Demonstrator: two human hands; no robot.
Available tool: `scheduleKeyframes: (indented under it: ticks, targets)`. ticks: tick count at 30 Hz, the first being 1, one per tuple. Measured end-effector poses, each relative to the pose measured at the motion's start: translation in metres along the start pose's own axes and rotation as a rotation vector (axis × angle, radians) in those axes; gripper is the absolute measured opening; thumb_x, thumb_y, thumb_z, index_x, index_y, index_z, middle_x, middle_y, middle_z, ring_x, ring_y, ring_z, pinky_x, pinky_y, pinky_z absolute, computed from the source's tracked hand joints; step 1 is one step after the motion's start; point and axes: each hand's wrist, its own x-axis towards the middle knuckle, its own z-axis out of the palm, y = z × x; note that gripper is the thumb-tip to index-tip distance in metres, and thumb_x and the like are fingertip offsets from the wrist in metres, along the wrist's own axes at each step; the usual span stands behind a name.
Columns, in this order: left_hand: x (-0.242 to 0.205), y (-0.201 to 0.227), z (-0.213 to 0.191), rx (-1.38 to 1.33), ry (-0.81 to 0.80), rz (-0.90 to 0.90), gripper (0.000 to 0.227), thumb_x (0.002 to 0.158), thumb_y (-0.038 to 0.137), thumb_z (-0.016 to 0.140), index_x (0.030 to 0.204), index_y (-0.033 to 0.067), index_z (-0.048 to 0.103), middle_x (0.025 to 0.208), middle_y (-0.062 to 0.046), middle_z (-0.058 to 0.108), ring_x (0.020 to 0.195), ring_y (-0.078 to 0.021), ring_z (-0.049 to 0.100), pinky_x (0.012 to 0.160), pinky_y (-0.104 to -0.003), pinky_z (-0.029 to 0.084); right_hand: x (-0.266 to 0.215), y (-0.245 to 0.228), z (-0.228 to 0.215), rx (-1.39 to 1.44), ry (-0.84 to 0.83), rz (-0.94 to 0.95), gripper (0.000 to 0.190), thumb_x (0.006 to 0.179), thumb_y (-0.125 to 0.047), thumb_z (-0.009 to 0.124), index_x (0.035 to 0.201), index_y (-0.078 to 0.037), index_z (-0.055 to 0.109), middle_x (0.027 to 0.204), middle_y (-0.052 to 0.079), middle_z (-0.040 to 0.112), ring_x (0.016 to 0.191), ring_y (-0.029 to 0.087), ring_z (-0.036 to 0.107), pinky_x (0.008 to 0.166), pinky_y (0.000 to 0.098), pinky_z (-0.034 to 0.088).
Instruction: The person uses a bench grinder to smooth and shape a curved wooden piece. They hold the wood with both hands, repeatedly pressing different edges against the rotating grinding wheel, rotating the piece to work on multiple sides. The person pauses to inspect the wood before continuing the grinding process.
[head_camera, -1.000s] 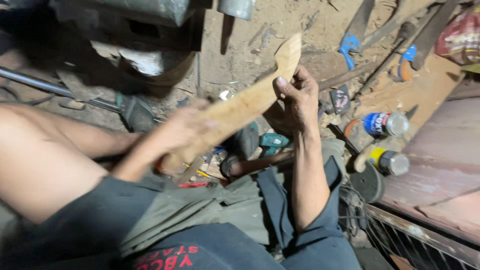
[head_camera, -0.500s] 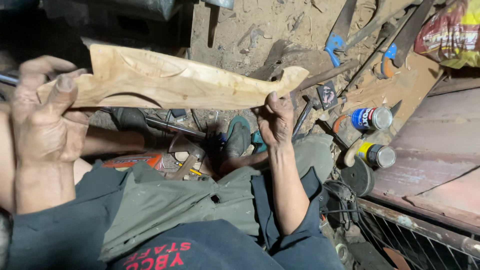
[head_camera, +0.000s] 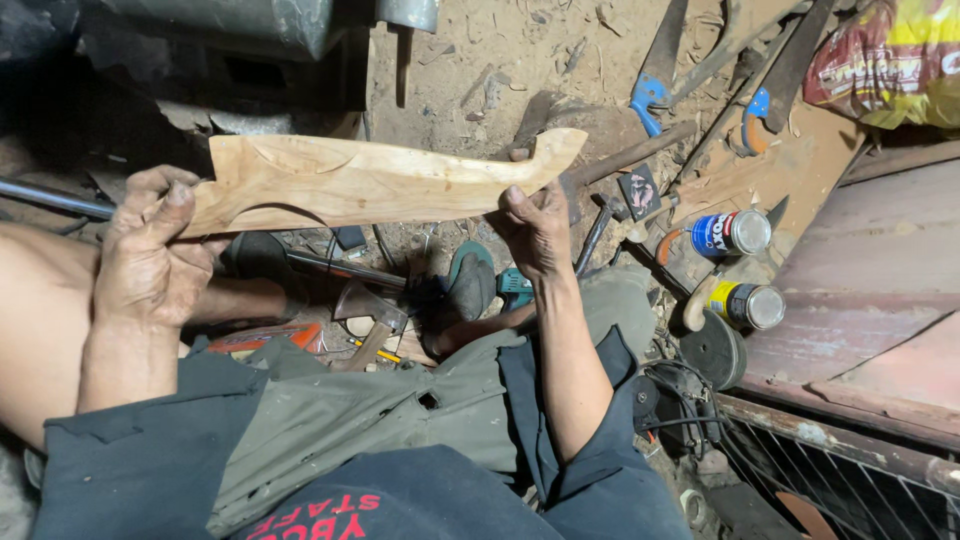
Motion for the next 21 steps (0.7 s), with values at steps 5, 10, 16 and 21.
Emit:
scheduleKeyframes:
  ticks: [5, 10, 16, 21]
  targets:
    - [0.004, -0.008, -0.002, -0.090, -0.042, 0.004, 0.013, 0.109, 0.012, 0.066, 0.121, 0.0123, 0.061, 0.117, -0.004, 0.068, 0.112, -0.0206, 0.070, 0.093, -0.038, 0.059, 0.004, 0.002, 0.004, 0.000, -0.014, -0.007, 0.049, 0.091, -0.009, 0.080, 0.133, -0.004, 0.055, 0.075, -0.004, 0.052, 0.067, 0.008, 0.053, 0.091, 0.0404, 0.060]
    - [0.000, -0.020, 0.003, -0.042, -0.029, -0.018, 0.015, 0.108, 0.007, 0.066, 0.122, 0.0099, 0.060, 0.113, -0.006, 0.068, 0.102, -0.0170, 0.071, 0.085, -0.033, 0.059, 0.010, 0.002, -0.007, 0.034, -0.030, -0.065, 0.041, 0.092, -0.008, 0.078, 0.128, -0.003, 0.059, 0.073, -0.004, 0.054, 0.064, 0.007, 0.048, 0.079, 0.0288, 0.054]
    - [0.000, -0.023, 0.009, 0.097, 0.016, -0.095, 0.024, 0.101, 0.005, 0.068, 0.124, 0.0072, 0.060, 0.108, -0.009, 0.069, 0.086, -0.0084, 0.064, 0.056, -0.018, 0.041, 0.027, -0.002, -0.030, -0.075, 0.045, -0.152, 0.029, 0.097, -0.011, 0.074, 0.122, 0.001, 0.065, 0.075, -0.004, 0.054, 0.062, 0.004, 0.040, 0.057, 0.0191, 0.029]
    - [0.005, -0.035, 0.021, 0.317, -0.096, -0.058, 0.036, 0.100, 0.015, 0.069, 0.132, 0.0074, 0.054, 0.120, -0.012, 0.069, 0.107, -0.0145, 0.066, 0.090, -0.029, 0.055, 0.030, -0.005, -0.037, -0.092, 0.043, -0.191, 0.024, 0.099, -0.013, 0.076, 0.113, 0.003, 0.065, 0.073, -0.006, 0.052, 0.060, 0.004, 0.039, 0.057, 0.0209, 0.030]
